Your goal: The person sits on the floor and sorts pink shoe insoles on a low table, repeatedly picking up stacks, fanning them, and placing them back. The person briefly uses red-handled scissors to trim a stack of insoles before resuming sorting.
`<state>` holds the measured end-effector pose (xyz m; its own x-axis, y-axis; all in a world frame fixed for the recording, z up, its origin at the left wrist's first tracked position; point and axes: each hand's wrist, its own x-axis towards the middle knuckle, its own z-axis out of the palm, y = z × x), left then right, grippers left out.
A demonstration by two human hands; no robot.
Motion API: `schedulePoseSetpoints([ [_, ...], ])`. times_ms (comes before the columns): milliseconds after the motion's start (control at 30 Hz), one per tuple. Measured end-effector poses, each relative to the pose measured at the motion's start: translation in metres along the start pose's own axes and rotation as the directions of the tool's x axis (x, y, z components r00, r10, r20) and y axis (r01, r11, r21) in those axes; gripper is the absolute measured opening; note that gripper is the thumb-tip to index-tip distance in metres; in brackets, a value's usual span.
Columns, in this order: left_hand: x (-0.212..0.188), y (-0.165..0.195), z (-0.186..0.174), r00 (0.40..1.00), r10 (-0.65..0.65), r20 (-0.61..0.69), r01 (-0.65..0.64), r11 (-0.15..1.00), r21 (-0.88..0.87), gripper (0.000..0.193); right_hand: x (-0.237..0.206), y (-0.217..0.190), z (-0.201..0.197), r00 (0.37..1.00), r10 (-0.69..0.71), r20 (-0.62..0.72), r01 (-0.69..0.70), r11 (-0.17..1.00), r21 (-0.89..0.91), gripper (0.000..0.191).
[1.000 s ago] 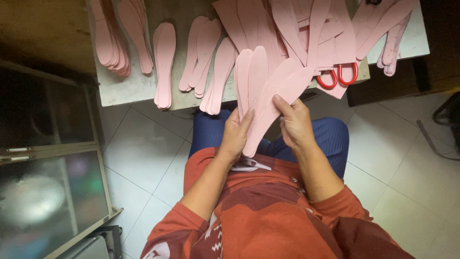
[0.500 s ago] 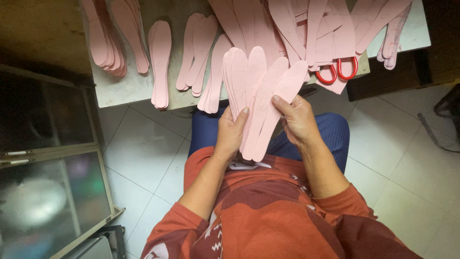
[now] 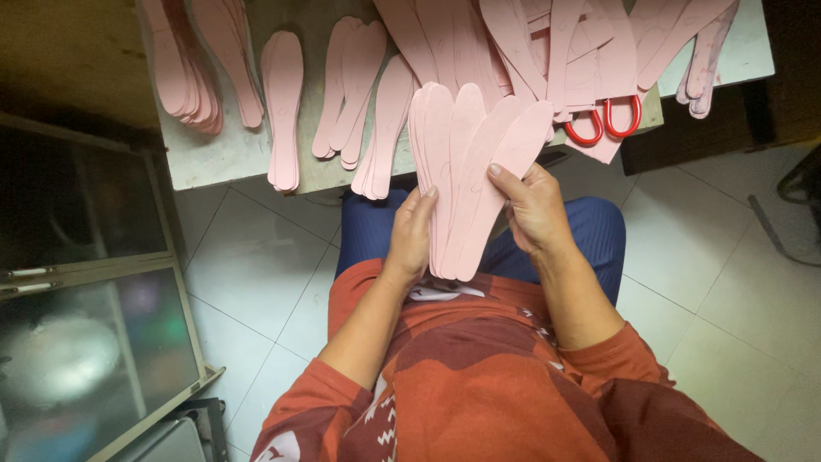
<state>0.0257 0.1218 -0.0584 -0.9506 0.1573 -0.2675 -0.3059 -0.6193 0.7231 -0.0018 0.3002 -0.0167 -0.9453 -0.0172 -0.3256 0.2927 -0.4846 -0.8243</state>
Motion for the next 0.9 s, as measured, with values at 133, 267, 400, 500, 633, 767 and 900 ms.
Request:
schedulePoseSetpoints([
  [133,0.0,0.0,-0.005,0.999,0.043,-0.019,-0.038,0.979,0.202,0.039,0.0,-0.003,-0.003,1.0,-0.005,-0.009,0.005,1.0,-0.005,0.029],
  [267,0.0,0.001,-0.003,0.997,0.07,-0.037,-0.059,0.965,0.254,0.036,-0.001,-0.006,-0.006,1.0,-0.003,-0.018,0.003,1.0,0.01,0.028],
  [400,-0.001,0.002,0.0,0.993,0.082,-0.084,-0.058,0.963,0.263,0.034,0.0,-0.008,-0.007,0.999,0.012,-0.041,-0.011,1.0,0.009,0.027],
  [500,-0.001,0.002,0.001,0.989,0.114,-0.095,-0.084,0.958,0.273,0.034,0.0,-0.007,-0.008,0.999,0.009,-0.04,-0.008,1.0,0.024,0.026],
  [633,0.0,-0.002,0.001,0.988,0.129,-0.08,-0.101,0.953,0.287,0.034,-0.002,0.002,-0.007,0.998,0.061,-0.015,-0.061,0.998,-0.016,0.025],
  [767,-0.001,-0.005,0.001,0.993,0.1,-0.057,-0.083,0.966,0.246,0.032,-0.001,0.013,-0.003,0.995,0.095,0.009,-0.095,0.995,0.008,0.025],
  [900,-0.003,0.0,0.001,0.996,0.084,-0.032,-0.082,0.995,0.059,0.033,0.001,0.011,-0.007,0.996,0.093,0.0,-0.093,0.993,0.071,0.028],
])
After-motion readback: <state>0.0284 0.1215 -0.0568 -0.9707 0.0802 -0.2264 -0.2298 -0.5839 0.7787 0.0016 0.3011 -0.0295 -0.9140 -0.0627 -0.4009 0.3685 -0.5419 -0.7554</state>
